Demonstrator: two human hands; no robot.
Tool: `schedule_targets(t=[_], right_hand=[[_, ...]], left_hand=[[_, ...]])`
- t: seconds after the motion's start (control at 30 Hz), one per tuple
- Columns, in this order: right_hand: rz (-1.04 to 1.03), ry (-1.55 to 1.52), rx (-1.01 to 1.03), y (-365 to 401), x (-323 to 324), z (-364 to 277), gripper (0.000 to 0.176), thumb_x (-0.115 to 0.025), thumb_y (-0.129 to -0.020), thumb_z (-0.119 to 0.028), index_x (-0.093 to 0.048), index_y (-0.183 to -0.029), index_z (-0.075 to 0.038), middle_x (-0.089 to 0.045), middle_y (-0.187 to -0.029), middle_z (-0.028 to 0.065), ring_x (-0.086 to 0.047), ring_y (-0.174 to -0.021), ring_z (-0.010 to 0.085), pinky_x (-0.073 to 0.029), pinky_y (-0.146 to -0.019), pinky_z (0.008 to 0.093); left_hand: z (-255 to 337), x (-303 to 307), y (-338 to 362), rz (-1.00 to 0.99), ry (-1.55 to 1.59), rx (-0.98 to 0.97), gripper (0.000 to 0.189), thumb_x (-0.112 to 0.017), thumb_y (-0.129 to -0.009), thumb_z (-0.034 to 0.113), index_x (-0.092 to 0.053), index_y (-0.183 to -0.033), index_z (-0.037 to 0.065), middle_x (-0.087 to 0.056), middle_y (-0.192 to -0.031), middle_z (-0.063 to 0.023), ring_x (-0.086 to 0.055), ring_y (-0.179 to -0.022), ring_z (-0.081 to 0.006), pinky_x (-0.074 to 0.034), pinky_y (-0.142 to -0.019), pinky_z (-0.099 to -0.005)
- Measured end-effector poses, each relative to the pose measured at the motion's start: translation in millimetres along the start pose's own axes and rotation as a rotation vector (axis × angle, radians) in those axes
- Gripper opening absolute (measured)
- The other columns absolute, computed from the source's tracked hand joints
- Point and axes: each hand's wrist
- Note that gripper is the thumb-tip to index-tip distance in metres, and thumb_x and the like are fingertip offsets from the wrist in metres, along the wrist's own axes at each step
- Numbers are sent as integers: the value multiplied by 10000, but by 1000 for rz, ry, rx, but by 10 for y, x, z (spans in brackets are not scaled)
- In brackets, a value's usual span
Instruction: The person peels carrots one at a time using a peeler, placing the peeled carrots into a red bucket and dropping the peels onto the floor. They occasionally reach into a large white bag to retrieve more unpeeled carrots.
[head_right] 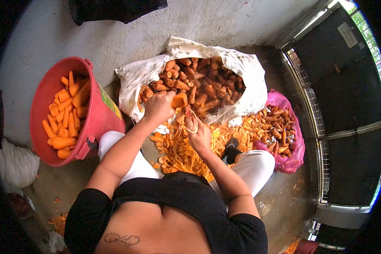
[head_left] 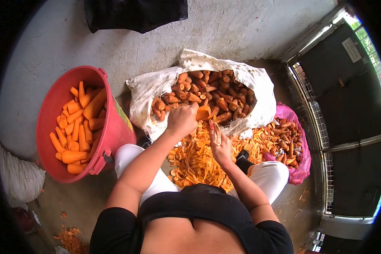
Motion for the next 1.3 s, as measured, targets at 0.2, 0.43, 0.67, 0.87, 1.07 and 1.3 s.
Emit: schedule_targets(t=[0.2, 0.43, 0.67, 0.87, 1.07, 1.3], right_hand=[[20, -17, -45, 53, -32, -45, 370, -476, -978, -280, -582, -1190, 6, -543, -715, 2, -453, -624, 60, -408, -558, 251], [8, 109, -63, 173, -74, -18, 391, -449, -986, -311, -555, -1230, -25, -447, -557, 17, -421, -518, 74, -400, -510, 261], [108, 239, 323, 187, -126, 316, 375, -457, -982, -311, -574, -1172, -11, -441, -535, 25, -423, -467, 90, -387, -473, 286], [-5, 156, -85, 255, -69, 215, 432, -488, -952, -382, -608, -966, 33, -488, -595, 97, -482, -546, 192, -384, -514, 338], [-40, 251, -42, 296, -5, 43, 473, -501, -911, -435, -602, -877, 26, -578, -700, 251, -589, -681, 404, -449, -615, 444], [-120, 295, -115, 300, 50, 32, 423, -496, -938, -379, -589, -1167, -36, -521, -567, 104, -526, -509, 157, -421, -506, 326]], left_hand=[[-58, -81, 49, 117, -16, -92, 149, -549, -674, 4, -546, -818, 46, -653, -729, -139, -653, -681, -308, -519, -590, -416], [-118, -149, 155, 234, -2, -190, 159, -560, -640, 10, -534, -791, 54, -628, -722, -122, -631, -657, -311, -492, -574, -427], [-71, -130, 250, 67, 65, -94, 152, -584, -641, 51, -570, -792, 53, -647, -728, -142, -644, -670, -320, -511, -591, -420], [-57, -108, 295, -159, 164, 76, 168, -611, -633, 111, -612, -789, 49, -653, -734, -169, -650, -698, -332, -521, -625, -433], [-65, -30, 311, -247, 225, 129, 236, -653, -641, 172, -648, -845, 53, -667, -772, -160, -657, -743, -318, -526, -676, -412], [-100, -55, 347, -402, 337, 201, 296, -691, -634, 230, -663, -858, 38, -670, -770, -149, -660, -740, -291, -517, -676, -377]])
Point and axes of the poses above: each hand's wrist, its own y-axis away from the middle knuckle, its own x-axis out of the back of the hand, z = x × y
